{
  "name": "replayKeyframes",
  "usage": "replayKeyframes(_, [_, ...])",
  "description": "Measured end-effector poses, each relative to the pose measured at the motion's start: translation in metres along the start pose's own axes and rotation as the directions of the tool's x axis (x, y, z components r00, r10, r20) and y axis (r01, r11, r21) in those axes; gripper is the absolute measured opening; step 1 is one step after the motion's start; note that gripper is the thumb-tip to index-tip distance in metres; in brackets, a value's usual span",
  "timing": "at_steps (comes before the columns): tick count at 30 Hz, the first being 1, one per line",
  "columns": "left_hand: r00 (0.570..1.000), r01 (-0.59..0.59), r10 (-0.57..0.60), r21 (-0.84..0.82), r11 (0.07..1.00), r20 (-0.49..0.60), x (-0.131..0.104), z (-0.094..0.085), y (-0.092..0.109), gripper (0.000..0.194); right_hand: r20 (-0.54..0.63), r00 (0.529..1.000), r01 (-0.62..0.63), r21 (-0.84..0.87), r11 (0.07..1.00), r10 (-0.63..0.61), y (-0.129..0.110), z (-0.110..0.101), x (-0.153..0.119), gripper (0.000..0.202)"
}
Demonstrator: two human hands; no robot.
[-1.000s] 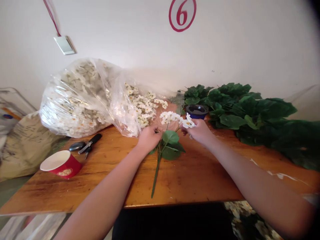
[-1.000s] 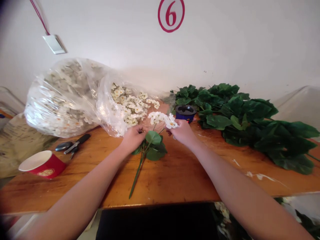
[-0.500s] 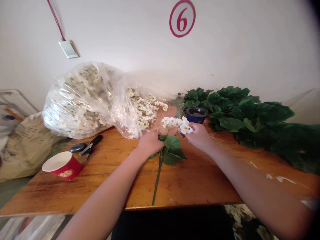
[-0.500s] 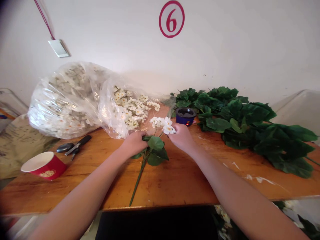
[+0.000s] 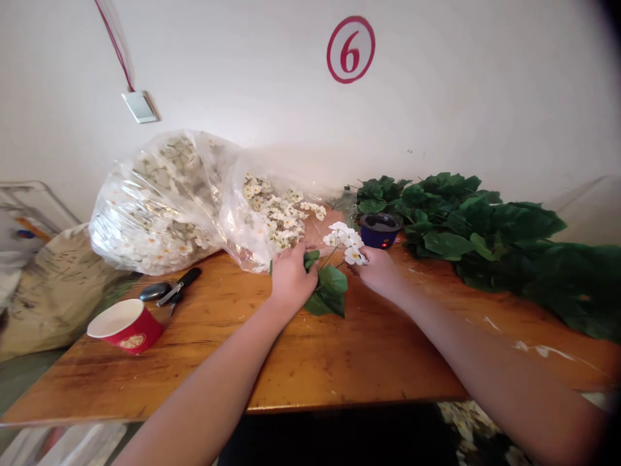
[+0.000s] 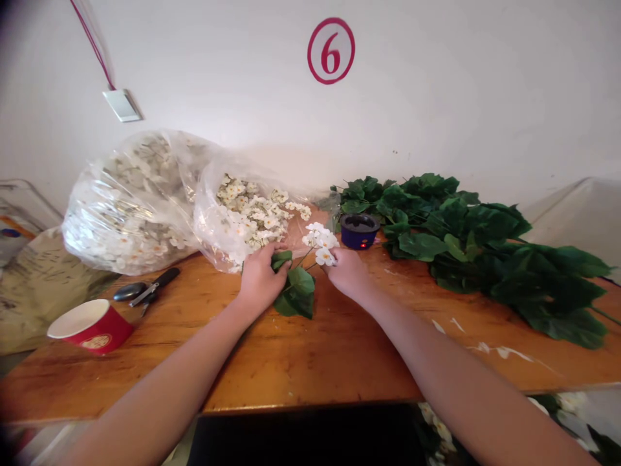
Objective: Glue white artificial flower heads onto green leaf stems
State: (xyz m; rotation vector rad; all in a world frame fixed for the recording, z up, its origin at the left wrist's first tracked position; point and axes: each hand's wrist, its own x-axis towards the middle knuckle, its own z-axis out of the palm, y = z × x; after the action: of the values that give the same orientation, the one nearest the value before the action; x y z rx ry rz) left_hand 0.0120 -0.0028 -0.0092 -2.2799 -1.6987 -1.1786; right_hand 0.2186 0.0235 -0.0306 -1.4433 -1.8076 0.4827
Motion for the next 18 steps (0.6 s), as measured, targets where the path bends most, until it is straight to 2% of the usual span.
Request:
replayKeyframes(3, [0.997, -0.077, 0.078, 0.106, 0.991, -0.006, -0.004, 0.005, 0.001, 0.036, 0.013, 1.0, 0.009, -0.051, 0.999, -0.009, 0.003, 0.005, 0.001, 0.016])
replayKeyframes(7, [0.984, -0.175, 0.169, 0.123, 0.977, 0.054, -0.007, 0.01, 0.0, 0.042, 0.026, 1.0, 0.006, -0.16, 0.987, -0.002, 0.001, 0.005, 0.001, 0.026])
replayKeyframes(9, [0.978, -0.196, 0.186, 0.121, 0.973, 0.088, -0.008, 0.011, -0.001, 0.042, -0.011, 0.999, 0.03, -0.197, 0.98, -0.033, -0.004, 0.002, -0.002, 0.032])
replayKeyframes(11, [0.977, -0.192, 0.179, 0.119, 0.974, 0.112, -0.007, 0.012, -0.001, 0.042, -0.12, 0.989, 0.055, -0.26, 0.964, -0.089, -0.01, -0.001, -0.007, 0.039])
replayKeyframes(13, [0.978, -0.175, 0.16, 0.107, 0.979, 0.137, -0.007, 0.013, -0.001, 0.042, -0.289, 0.939, 0.087, -0.328, 0.941, -0.188, -0.018, -0.004, -0.013, 0.045])
replayKeyframes(15, [0.978, -0.147, 0.129, 0.101, 0.984, 0.161, -0.007, 0.013, -0.001, 0.043, -0.397, 0.859, 0.175, -0.368, 0.913, -0.324, -0.027, -0.006, -0.019, 0.046])
replayKeyframes(16, [0.979, -0.131, 0.112, 0.102, 0.986, 0.168, -0.007, 0.014, -0.001, 0.044, -0.398, 0.83, 0.241, -0.377, 0.894, -0.391, -0.031, -0.005, -0.022, 0.044])
replayKeyframes(18, [0.981, -0.108, 0.088, 0.107, 0.988, 0.173, -0.007, 0.015, -0.001, 0.047, -0.298, 0.817, 0.378, -0.371, 0.848, -0.494, -0.037, -0.002, -0.026, 0.039])
